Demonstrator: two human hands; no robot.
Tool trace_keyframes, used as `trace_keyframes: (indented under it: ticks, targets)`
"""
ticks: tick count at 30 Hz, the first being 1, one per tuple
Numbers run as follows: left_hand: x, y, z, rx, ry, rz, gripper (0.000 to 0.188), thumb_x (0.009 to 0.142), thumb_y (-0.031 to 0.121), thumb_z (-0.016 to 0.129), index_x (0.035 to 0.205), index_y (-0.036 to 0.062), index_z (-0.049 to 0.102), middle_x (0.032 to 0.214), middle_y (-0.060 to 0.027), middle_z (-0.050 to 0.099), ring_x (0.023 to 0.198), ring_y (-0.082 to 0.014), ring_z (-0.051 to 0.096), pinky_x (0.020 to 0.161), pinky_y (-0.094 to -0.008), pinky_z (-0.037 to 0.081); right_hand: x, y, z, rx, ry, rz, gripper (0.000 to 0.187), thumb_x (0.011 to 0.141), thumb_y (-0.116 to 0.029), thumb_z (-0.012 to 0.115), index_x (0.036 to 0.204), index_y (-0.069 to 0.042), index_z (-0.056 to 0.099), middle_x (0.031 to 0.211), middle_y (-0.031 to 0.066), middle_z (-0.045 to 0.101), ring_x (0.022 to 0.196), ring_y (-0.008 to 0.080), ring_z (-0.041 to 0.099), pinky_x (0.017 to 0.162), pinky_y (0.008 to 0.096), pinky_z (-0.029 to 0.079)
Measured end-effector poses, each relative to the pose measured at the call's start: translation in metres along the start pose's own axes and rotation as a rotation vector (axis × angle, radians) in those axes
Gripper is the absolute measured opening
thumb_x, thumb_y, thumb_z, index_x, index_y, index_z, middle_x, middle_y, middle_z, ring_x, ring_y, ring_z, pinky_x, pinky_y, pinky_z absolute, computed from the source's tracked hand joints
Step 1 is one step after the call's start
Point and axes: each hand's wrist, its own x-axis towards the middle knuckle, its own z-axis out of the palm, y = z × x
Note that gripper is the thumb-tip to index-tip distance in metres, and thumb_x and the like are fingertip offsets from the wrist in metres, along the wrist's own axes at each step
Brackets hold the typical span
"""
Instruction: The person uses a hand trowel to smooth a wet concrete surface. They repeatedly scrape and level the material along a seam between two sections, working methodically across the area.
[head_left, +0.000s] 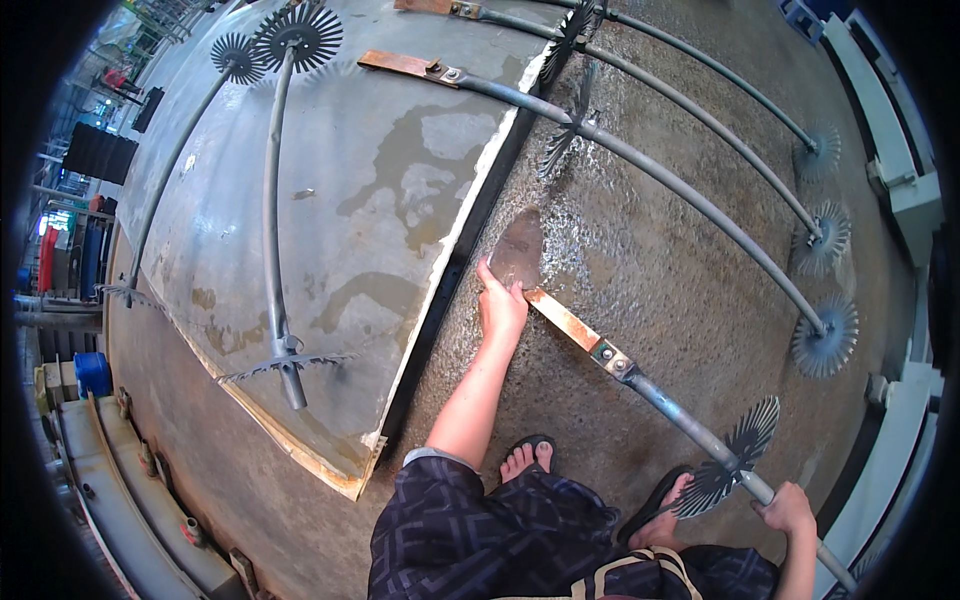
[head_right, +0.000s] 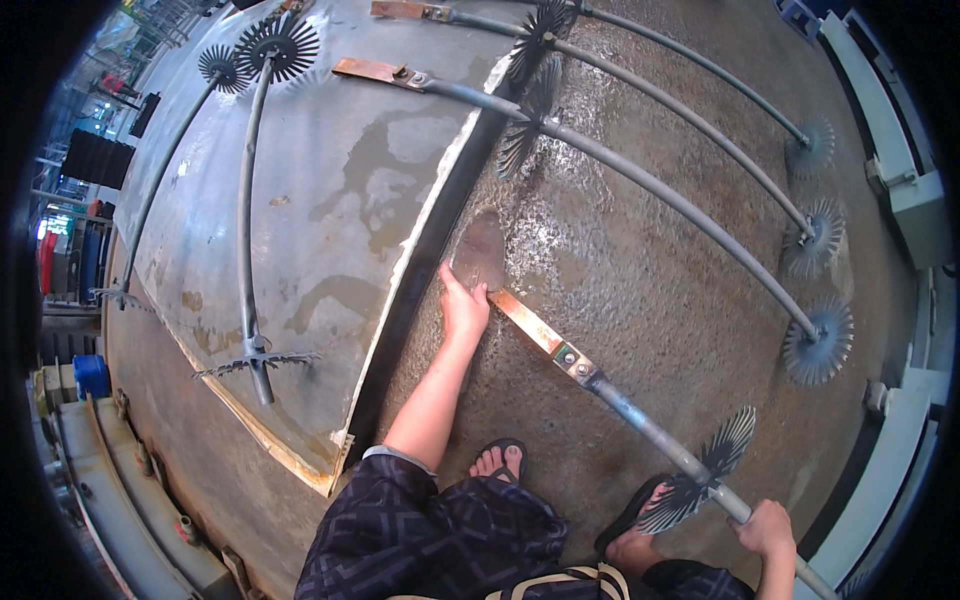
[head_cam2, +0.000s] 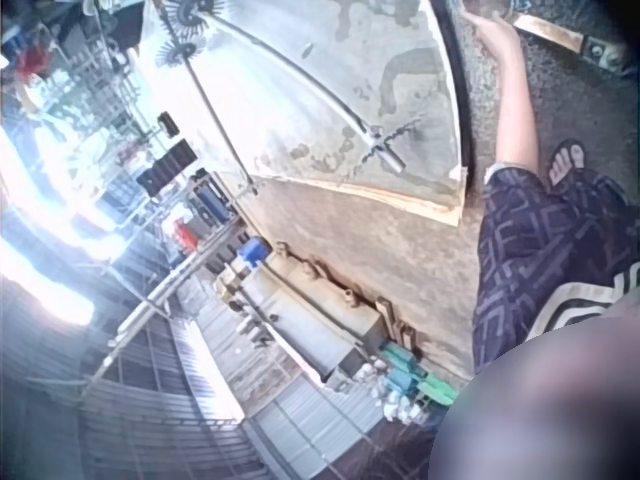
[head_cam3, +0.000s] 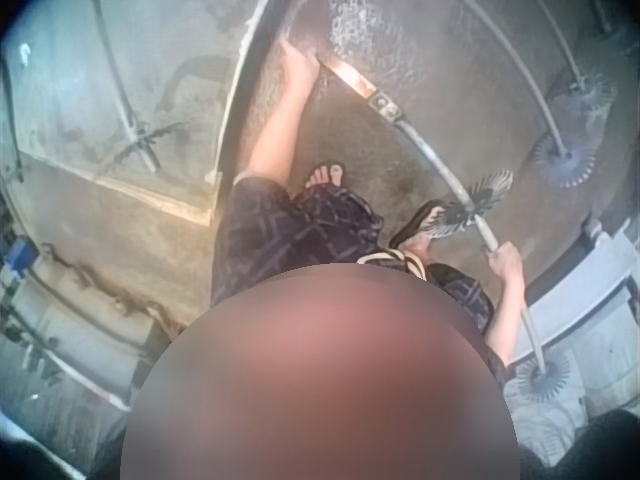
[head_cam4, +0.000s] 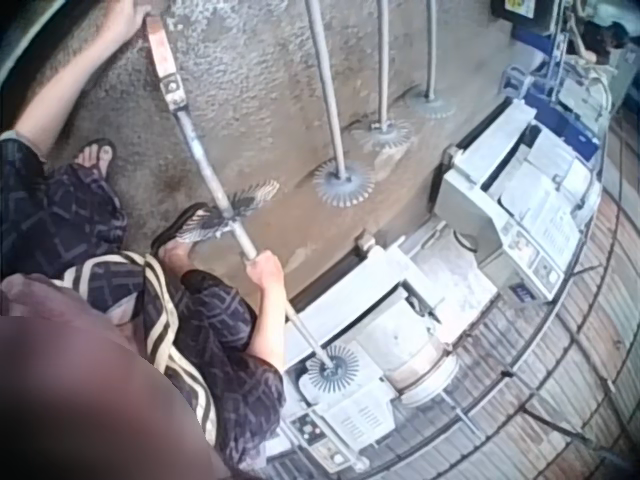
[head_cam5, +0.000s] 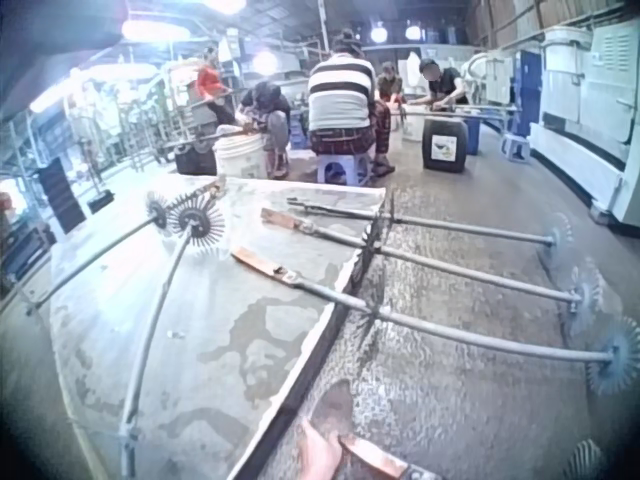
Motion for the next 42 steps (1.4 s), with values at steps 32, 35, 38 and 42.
trace_keyframes:
  ticks: [32,35,38,42]
  targets:
    - [0.023,-0.026,0.005,-0.057,0.156,0.116,0.067,0.082,0.010,0.059,0.132,0.0049,0.015,0.086,-0.0312,0.060,0.081,-0.0463,0.060,0.074,-0.0500,0.047,-0.016,-0.004,-0.005,-0.001,0.057,-0.056,0.041,0.062,-0.036,0.075,0.075,0.002,0.068,0.076,0.0240,0.063,0.078,0.0370,0.063,0.074,0.0410,0.050]
    - [0.011,-0.006,0.001,-0.077,0.033,0.042,0.070,0.081,0.010,0.061,0.133,0.0053,0.014,0.092,-0.0326,0.059,0.087,-0.0462,0.059,0.079,-0.0490,0.046,-0.016,-0.002,-0.005,0.009,0.063,-0.051,0.041,0.062,-0.036,0.075,0.075,0.002,0.068,0.075,0.0238,0.063,0.077,0.0371,0.063,0.074,0.0407,0.050]
    - [0.017,-0.018,0.004,-0.094,0.093,0.036,0.071,0.080,0.010,0.061,0.134,0.0049,0.014,0.094,-0.0331,0.059,0.090,-0.0464,0.059,0.081,-0.0483,0.046,-0.019,-0.007,-0.010,0.008,0.054,-0.064,0.041,0.062,-0.036,0.074,0.075,0.002,0.068,0.074,0.0237,0.063,0.077,0.0370,0.063,0.074,0.0406,0.051]
    - [0.013,-0.006,-0.001,-0.060,0.001,0.003,0.070,0.080,0.008,0.061,0.132,0.0037,0.015,0.095,-0.0326,0.059,0.091,-0.0465,0.058,0.081,-0.0482,0.045,-0.018,-0.001,-0.006,0.028,0.078,-0.100,0.040,0.062,-0.037,0.074,0.075,0.001,0.068,0.074,0.0233,0.063,0.077,0.0368,0.063,0.075,0.0410,0.050]
